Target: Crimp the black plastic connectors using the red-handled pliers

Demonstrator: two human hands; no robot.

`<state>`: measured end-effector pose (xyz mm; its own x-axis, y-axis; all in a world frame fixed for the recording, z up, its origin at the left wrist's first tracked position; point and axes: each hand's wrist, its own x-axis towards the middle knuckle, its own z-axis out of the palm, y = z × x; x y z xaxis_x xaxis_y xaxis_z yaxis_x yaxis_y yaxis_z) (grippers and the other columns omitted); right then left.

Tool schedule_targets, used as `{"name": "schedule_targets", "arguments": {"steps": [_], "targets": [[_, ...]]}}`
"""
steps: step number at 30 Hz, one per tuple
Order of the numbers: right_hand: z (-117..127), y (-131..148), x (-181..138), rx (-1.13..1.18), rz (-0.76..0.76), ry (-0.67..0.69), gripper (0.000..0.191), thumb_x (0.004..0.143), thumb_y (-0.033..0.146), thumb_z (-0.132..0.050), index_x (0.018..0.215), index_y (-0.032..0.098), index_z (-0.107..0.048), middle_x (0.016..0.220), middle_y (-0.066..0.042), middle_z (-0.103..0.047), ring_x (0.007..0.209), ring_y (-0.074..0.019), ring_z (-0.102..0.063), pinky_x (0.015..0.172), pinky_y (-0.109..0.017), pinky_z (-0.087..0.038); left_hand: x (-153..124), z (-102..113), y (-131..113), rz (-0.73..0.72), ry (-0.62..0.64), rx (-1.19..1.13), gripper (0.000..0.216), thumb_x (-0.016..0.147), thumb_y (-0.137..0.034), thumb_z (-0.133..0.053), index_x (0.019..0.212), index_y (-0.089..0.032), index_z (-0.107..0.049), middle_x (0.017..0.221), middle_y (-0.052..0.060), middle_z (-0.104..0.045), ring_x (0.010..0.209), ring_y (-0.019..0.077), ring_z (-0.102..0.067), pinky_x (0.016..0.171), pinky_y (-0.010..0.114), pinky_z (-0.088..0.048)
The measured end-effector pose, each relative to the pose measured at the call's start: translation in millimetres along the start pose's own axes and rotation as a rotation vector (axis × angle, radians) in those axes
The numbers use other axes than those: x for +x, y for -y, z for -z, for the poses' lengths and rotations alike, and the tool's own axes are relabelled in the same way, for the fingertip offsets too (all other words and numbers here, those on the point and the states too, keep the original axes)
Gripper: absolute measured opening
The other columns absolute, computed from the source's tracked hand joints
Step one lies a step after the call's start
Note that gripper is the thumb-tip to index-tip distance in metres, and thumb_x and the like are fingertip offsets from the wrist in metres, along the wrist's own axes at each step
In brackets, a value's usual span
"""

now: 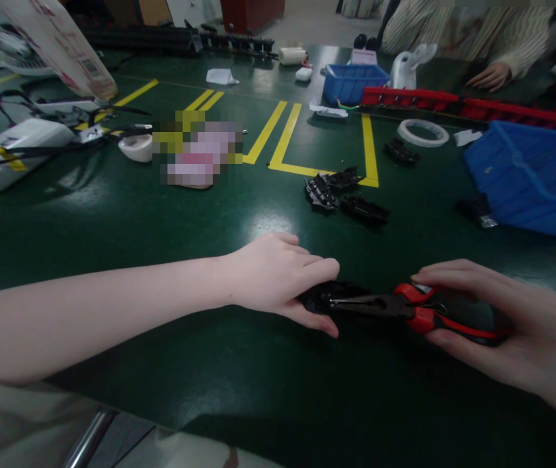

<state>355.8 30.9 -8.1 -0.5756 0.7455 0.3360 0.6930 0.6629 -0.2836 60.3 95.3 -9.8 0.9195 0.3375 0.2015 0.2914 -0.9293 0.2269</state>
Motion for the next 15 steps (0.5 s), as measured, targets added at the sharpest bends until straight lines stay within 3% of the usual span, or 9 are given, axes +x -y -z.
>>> {"name": "schedule_targets", "arguments": {"steps": [6,15], "targets": [[-0.2,-2.4,-0.6,-0.083,0.048,0.02,0.039,0.081,0.044,-0.061,0.116,0.028,-0.054,0.102,-0.009,-0.066,0.077,-0.0259,-0.068,0.063,-0.037,-0.057,0.6,-0.9,-0.7,-0.009,0.014,0.06,0.049,0.082,-0.068,-0.053,0.079,-0.018,-0.05,0.07,-0.003,-0.064,0.056,0.0119,-0.056,0.054,0.027,-0.032],[-4.5,-3.4,4.5,-0.026,0.095,0.021,0.039,0.082,0.041,-0.06,0.117,0.026,-0.053,0.101,-0.009,-0.064,0.076,-0.0246,-0.067,0.058,-0.035,-0.055,4.0,0.2,-5.9,-0.002,0.111,0.183,0.047,0.083,-0.066,-0.052,0.083,-0.019,-0.053,0.079,-0.001,-0.065,0.063,0.0142,-0.06,0.056,0.028,-0.034]]}}
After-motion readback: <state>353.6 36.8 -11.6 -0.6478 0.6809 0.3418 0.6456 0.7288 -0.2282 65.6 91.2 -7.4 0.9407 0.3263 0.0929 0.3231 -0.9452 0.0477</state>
